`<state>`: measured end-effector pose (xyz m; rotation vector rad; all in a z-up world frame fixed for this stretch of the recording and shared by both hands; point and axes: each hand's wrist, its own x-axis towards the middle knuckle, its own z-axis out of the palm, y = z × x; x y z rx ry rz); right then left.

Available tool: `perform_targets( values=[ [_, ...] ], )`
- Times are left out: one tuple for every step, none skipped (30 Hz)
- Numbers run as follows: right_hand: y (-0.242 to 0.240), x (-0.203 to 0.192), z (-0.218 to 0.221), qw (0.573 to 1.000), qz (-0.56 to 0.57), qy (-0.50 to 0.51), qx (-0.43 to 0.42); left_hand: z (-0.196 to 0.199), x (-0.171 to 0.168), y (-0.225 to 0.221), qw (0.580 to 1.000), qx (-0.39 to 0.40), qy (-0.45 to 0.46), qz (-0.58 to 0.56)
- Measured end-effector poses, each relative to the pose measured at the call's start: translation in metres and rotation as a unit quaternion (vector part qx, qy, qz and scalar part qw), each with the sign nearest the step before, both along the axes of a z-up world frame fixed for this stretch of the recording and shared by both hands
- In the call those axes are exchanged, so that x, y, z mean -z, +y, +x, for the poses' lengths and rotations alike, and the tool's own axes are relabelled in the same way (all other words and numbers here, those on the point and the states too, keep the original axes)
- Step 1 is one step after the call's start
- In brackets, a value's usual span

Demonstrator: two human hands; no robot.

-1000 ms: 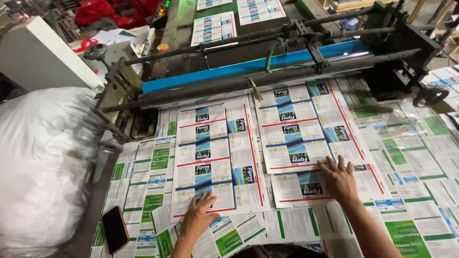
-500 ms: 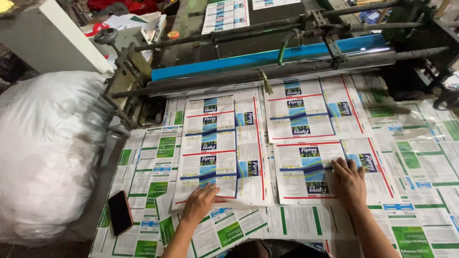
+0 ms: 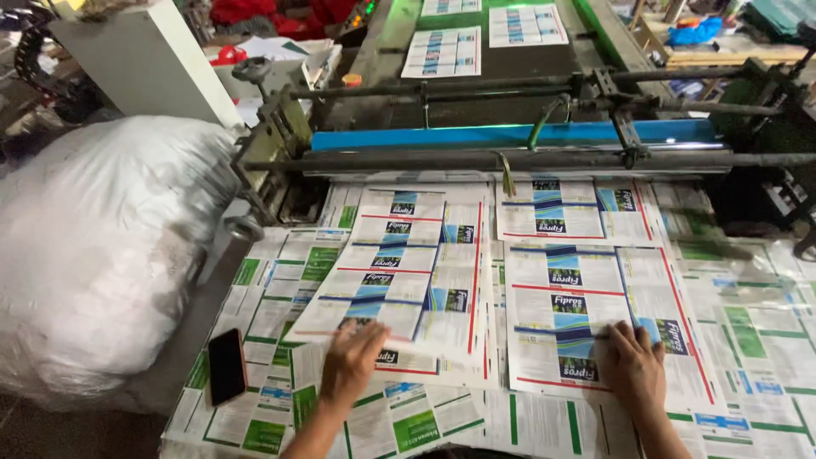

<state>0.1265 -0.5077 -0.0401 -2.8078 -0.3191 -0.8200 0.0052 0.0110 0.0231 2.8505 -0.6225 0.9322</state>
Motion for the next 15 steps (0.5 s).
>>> perform_targets(
  values=[
    [0.002,-0.002,0.004,1.000,0.007,0.021,0.002,-0.004,0.014,-0.003,0.999,-0.010,0.018,-0.041],
    [0.000,0.000,-0.005,0.999,0.009,0.053,0.005,-0.019,0.033,-0.010,0.995,-0.019,0.047,-0.084],
    [0.005,-0.007,-0.006,0.998,0.007,0.063,0.007,-0.017,0.047,-0.007,0.994,-0.018,0.057,-0.087],
    [0.006,-0.013,-0.009,0.998,0.010,0.068,-0.002,-0.020,0.065,-0.008,0.991,-0.009,0.090,-0.100],
    [0.009,-0.019,-0.011,0.997,0.013,0.072,-0.010,-0.024,0.084,-0.009,0.986,0.001,0.124,-0.113],
    [0.006,-0.016,-0.016,0.996,0.003,0.090,-0.012,-0.031,0.089,-0.015,0.982,-0.003,0.140,-0.124],
    [0.004,-0.014,-0.022,0.998,0.003,0.069,-0.013,-0.037,0.094,-0.020,0.984,-0.004,0.131,-0.120],
    [0.009,-0.015,-0.014,0.999,0.010,0.035,-0.014,-0.029,0.093,-0.018,0.988,-0.006,0.109,-0.110],
    [0.011,-0.015,-0.012,0.999,0.006,0.038,-0.018,-0.030,0.078,-0.020,0.987,-0.010,0.111,-0.114],
    [0.011,-0.014,-0.014,0.998,0.001,0.056,-0.007,-0.031,0.061,-0.022,0.989,-0.007,0.096,-0.111],
    [0.009,-0.016,-0.017,0.997,-0.005,0.074,0.005,-0.032,0.043,-0.026,0.991,-0.005,0.081,-0.108],
    [0.009,-0.006,-0.010,0.998,-0.001,0.063,0.016,-0.024,0.044,-0.022,0.992,0.008,0.072,-0.104],
    [0.006,0.002,-0.004,0.999,-0.006,0.037,-0.003,-0.017,0.044,-0.021,0.993,0.002,0.063,-0.104],
    [-0.001,0.010,-0.005,1.000,-0.009,0.009,-0.006,-0.003,0.043,-0.020,0.993,0.010,0.054,-0.101],
    [-0.001,0.006,-0.004,1.000,-0.004,-0.003,0.020,0.002,0.050,-0.022,0.994,0.038,0.044,-0.094]
  ],
)
